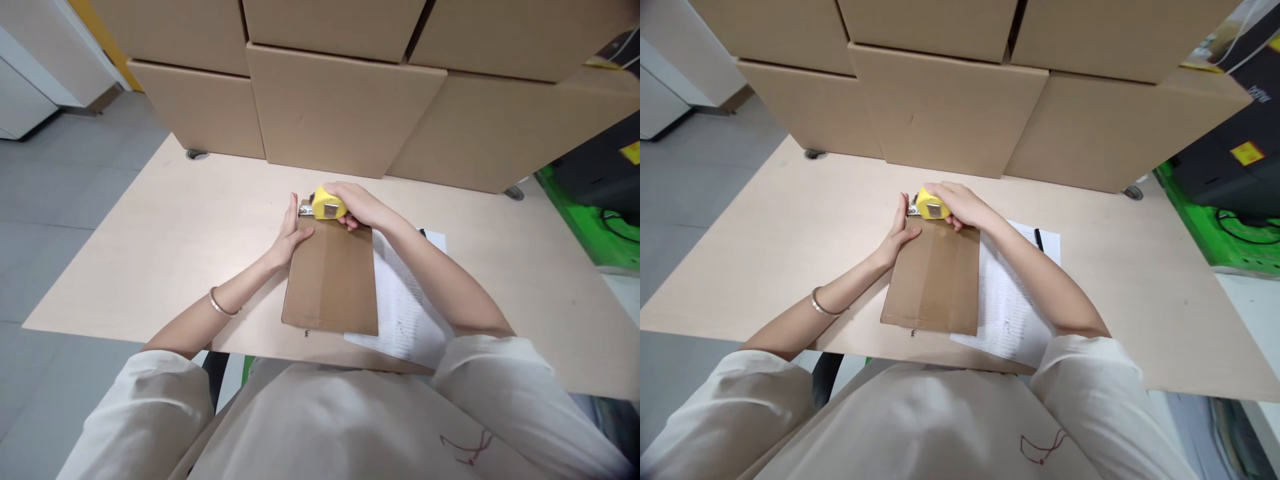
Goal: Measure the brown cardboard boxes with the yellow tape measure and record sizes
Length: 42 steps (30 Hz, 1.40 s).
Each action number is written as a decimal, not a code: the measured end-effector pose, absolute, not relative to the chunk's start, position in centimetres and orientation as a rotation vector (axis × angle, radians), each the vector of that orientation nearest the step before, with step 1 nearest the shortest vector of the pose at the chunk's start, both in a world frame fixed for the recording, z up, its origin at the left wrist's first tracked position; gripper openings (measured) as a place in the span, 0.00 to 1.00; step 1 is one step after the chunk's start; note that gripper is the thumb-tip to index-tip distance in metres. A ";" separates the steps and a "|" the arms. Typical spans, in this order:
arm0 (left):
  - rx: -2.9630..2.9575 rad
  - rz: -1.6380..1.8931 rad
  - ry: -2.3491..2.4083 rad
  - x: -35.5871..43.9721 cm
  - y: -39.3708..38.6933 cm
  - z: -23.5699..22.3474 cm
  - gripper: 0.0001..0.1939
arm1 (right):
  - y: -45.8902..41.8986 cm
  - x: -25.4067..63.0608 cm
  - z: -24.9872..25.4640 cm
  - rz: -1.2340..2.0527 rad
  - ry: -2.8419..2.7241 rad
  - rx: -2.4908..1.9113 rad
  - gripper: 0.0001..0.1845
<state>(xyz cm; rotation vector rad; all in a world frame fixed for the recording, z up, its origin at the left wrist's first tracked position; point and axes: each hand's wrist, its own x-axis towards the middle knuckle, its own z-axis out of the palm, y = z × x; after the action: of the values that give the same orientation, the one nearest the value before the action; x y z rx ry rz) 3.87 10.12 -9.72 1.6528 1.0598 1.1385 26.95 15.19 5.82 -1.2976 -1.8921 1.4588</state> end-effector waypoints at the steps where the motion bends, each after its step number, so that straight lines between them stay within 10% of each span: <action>1: 1.615 1.117 1.065 3.9 10.0 -9.5 0.61 | 15.2 28.5 5.6 1.455 -1.857 -1.299 0.23; 21: 1.517 1.122 1.106 3.7 9.9 -9.5 0.54 | 14.8 38.0 1.2 1.357 -1.529 -1.369 0.34; 30: 1.465 1.165 1.079 3.9 9.2 -8.1 0.76 | 14.6 33.2 5.2 1.267 -1.716 -1.144 0.35; 42: 2.040 0.977 1.178 -1.0 -7.7 -6.4 0.76 | 20.2 28.5 2.7 1.459 -1.642 -1.077 0.39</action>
<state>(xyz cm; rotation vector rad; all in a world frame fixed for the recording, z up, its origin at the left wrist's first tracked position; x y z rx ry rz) -1.04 -7.72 -6.37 2.0400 1.1780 0.9765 28.51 20.18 2.73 -1.0771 -1.6423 1.4591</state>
